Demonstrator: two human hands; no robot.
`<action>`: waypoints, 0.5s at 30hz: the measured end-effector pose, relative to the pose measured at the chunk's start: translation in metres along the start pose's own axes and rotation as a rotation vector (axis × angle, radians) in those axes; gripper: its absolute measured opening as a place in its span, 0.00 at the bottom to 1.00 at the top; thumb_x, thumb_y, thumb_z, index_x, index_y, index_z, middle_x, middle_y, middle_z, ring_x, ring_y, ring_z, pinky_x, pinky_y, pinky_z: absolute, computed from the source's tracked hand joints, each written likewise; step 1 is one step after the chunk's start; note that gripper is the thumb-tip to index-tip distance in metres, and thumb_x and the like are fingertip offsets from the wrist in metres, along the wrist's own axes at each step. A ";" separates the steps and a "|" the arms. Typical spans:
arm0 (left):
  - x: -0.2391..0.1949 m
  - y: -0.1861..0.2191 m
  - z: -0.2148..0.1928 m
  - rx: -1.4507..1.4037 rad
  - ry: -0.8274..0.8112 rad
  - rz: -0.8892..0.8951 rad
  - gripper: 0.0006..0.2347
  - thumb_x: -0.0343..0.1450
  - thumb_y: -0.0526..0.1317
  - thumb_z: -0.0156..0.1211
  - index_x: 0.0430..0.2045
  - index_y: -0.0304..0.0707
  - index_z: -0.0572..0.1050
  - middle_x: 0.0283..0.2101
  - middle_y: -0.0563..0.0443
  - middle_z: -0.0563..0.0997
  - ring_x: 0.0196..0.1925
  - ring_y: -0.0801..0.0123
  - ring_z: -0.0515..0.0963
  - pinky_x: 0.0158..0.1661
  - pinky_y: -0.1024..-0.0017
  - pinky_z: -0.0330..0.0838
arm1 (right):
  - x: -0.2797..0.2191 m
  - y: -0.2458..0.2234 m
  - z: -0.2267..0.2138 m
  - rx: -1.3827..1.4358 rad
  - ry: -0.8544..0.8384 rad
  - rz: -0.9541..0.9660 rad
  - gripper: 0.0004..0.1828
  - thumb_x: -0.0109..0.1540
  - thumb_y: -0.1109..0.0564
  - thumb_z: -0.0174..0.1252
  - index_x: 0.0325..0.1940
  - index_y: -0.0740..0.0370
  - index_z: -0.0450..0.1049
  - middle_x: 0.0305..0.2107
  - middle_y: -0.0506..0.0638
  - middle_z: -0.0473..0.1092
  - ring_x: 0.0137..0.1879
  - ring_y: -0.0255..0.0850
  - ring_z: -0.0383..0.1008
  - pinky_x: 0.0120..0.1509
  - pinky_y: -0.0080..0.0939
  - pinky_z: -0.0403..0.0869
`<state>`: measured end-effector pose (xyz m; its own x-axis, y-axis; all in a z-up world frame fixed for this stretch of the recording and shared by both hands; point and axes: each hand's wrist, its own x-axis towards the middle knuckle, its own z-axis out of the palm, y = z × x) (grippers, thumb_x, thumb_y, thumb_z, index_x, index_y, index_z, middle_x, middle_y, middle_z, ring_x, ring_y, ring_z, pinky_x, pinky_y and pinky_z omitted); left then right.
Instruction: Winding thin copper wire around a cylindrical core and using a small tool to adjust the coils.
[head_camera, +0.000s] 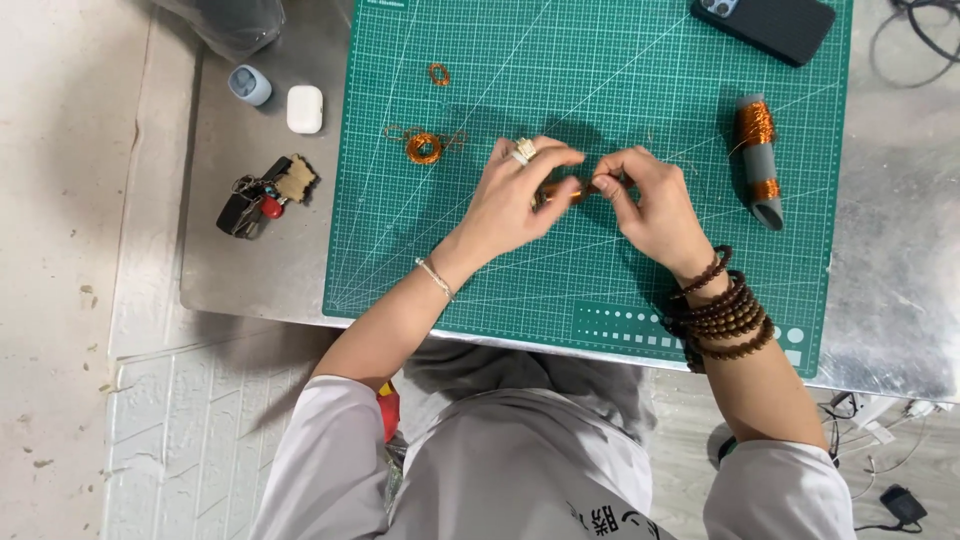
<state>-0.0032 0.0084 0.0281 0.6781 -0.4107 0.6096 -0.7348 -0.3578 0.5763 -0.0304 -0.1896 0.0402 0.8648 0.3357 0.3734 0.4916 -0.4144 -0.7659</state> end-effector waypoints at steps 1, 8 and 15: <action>0.004 0.009 -0.005 -0.011 -0.038 0.019 0.04 0.67 0.37 0.57 0.33 0.43 0.74 0.33 0.56 0.76 0.32 0.68 0.77 0.37 0.70 0.60 | 0.000 0.000 0.000 0.006 0.001 0.006 0.03 0.63 0.69 0.54 0.34 0.68 0.71 0.20 0.54 0.67 0.31 0.49 0.68 0.35 0.42 0.70; -0.001 0.006 0.004 0.025 -0.004 0.076 0.02 0.68 0.37 0.56 0.29 0.45 0.76 0.29 0.60 0.77 0.30 0.71 0.77 0.37 0.73 0.59 | 0.000 -0.001 0.005 0.028 -0.022 0.002 0.03 0.63 0.68 0.53 0.35 0.68 0.71 0.21 0.54 0.68 0.31 0.49 0.68 0.35 0.42 0.70; -0.004 -0.004 0.014 0.096 0.113 0.106 0.02 0.67 0.38 0.55 0.28 0.48 0.75 0.26 0.63 0.76 0.25 0.74 0.75 0.35 0.73 0.57 | 0.000 -0.001 0.004 0.030 -0.020 0.016 0.03 0.64 0.67 0.53 0.35 0.68 0.71 0.20 0.54 0.68 0.29 0.47 0.68 0.34 0.41 0.68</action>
<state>-0.0034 -0.0001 0.0161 0.5902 -0.3558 0.7246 -0.7972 -0.3978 0.4540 -0.0311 -0.1854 0.0392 0.8702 0.3465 0.3502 0.4738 -0.3944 -0.7873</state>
